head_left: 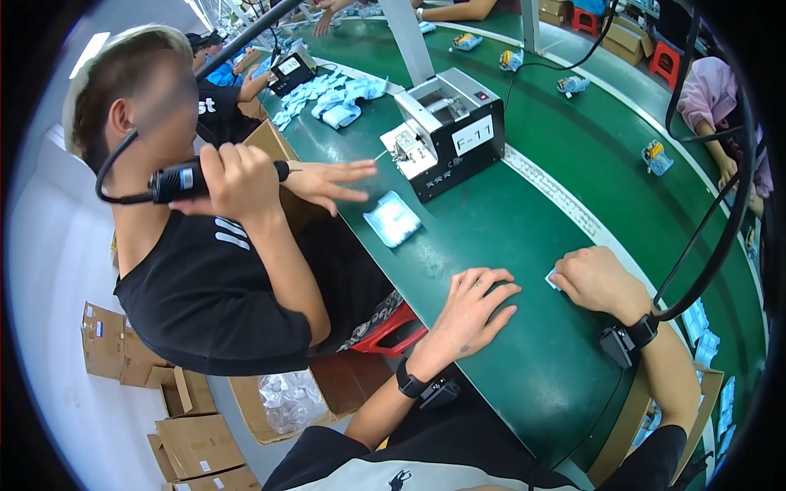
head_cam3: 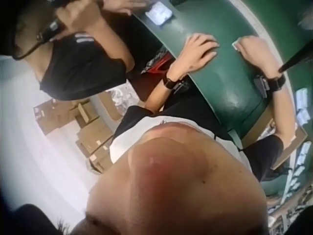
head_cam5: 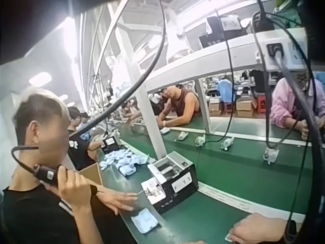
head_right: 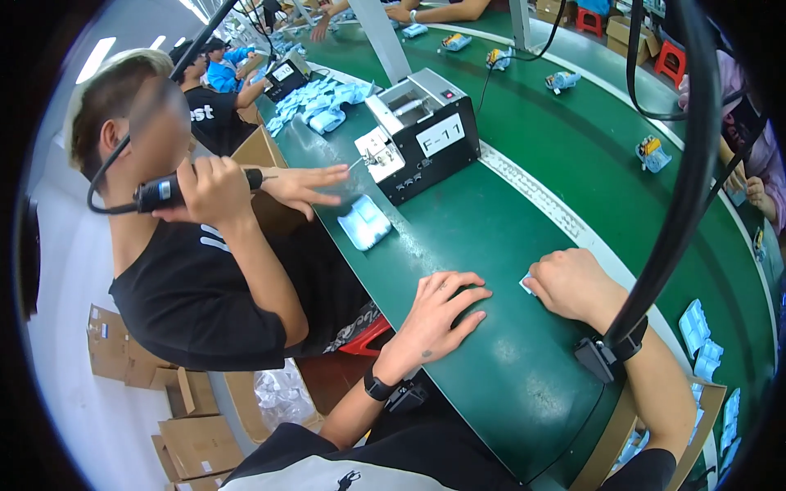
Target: The person picks up a blue plastic housing and a small blue component by hand, presses the component into the housing, and sets the assembled unit on the conveyor belt.
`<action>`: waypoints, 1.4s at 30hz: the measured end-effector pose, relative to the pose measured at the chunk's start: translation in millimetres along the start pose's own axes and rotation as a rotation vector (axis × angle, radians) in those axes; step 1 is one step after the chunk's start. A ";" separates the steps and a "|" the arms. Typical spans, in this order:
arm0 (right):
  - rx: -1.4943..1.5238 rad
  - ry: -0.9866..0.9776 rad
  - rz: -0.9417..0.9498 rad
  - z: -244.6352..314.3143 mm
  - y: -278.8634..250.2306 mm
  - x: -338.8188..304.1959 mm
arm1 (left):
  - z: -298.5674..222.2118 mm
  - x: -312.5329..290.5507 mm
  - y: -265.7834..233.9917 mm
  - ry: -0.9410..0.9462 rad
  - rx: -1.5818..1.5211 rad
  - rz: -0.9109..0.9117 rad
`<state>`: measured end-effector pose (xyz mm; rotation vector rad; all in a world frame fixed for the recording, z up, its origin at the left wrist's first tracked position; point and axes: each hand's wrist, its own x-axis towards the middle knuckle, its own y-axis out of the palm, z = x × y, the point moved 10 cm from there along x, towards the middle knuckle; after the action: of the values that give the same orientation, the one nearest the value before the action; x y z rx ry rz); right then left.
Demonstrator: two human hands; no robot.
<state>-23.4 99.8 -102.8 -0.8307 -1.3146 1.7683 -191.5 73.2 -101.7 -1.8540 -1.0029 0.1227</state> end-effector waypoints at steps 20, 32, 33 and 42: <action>-0.077 0.010 -0.010 7.5 0.8 0.4 | 95.2 -22.5 -112.6 -0.336 0.367 -0.576; -0.158 0.056 -0.175 0.9 -25.8 0.2 | 102.9 -8.1 -75.7 -0.353 0.095 -0.263; -0.146 0.018 -0.203 18.8 -37.1 4.5 | 90.1 -12.7 -66.9 -0.328 0.072 -0.239; -0.107 -0.181 -0.072 88.0 -28.5 45.3 | 40.9 -11.7 -32.0 -0.301 0.087 -0.292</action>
<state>-114.7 103.0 -55.4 -0.6846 -1.5495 1.7609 -237.7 99.8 -101.0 -1.6198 -1.4426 0.2701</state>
